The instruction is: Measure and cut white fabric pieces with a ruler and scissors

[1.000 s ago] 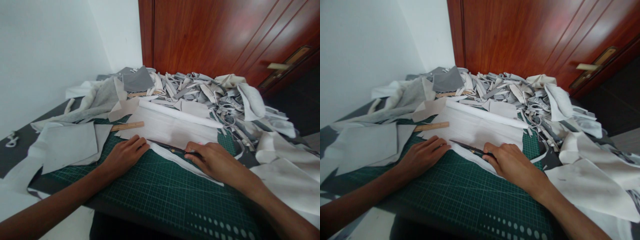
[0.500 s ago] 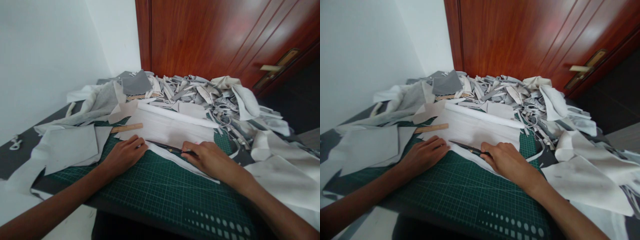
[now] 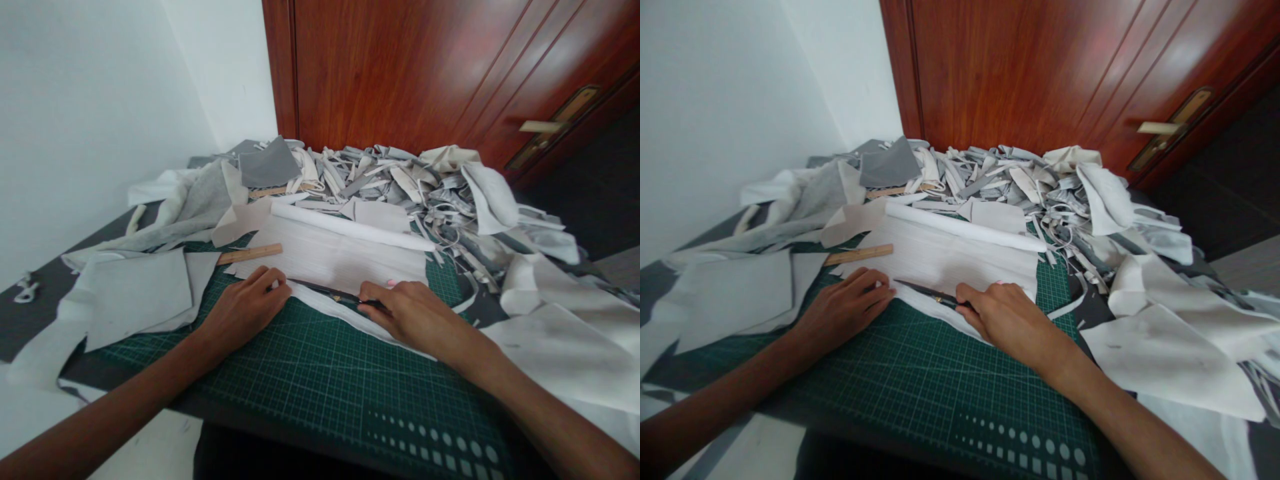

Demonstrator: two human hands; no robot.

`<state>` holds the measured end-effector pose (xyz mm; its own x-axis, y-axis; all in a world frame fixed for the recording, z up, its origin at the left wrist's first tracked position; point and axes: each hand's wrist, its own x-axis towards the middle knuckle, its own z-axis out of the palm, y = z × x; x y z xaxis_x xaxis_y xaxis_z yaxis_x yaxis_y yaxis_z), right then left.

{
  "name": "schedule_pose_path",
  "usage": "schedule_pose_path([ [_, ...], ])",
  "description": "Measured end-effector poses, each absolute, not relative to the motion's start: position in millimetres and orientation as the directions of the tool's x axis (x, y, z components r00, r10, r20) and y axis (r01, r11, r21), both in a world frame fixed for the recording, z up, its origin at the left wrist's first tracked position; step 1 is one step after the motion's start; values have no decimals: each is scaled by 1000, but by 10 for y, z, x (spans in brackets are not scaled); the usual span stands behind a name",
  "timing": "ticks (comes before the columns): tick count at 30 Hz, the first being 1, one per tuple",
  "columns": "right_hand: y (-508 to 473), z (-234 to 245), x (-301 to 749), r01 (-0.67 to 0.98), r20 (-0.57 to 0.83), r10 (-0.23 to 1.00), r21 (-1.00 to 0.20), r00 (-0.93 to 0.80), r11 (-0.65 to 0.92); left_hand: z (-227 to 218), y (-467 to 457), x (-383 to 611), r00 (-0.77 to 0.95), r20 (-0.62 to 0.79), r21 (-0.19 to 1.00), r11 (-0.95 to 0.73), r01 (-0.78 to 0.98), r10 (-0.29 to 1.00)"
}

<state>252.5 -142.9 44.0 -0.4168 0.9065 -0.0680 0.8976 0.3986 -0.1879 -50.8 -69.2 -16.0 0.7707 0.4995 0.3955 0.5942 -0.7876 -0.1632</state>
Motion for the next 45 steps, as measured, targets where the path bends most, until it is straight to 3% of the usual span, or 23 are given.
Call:
schedule_pose_path([
  [15,-1400,456,2548,892,-92,894,-163,-439,422,-168,-701,-529,787,373,-143,-808,572,491],
  [26,-1430,315,2522,893,-17,901,-143,-433,426,-235,-654,-532,754,406,-36,-816,577,516],
  [33,-1432,453,2569,843,-43,926,-432,-374,320,-231,-651,-523,718,411,38,-797,603,562],
  [40,-1388,518,2819,859,-305,890,-487,-340,161,-250,-648,-516,740,408,6,-812,584,535],
  [45,-1265,527,2933,764,-382,833,-641,-399,72,-271,-646,-519,746,425,-22,-818,575,512],
])
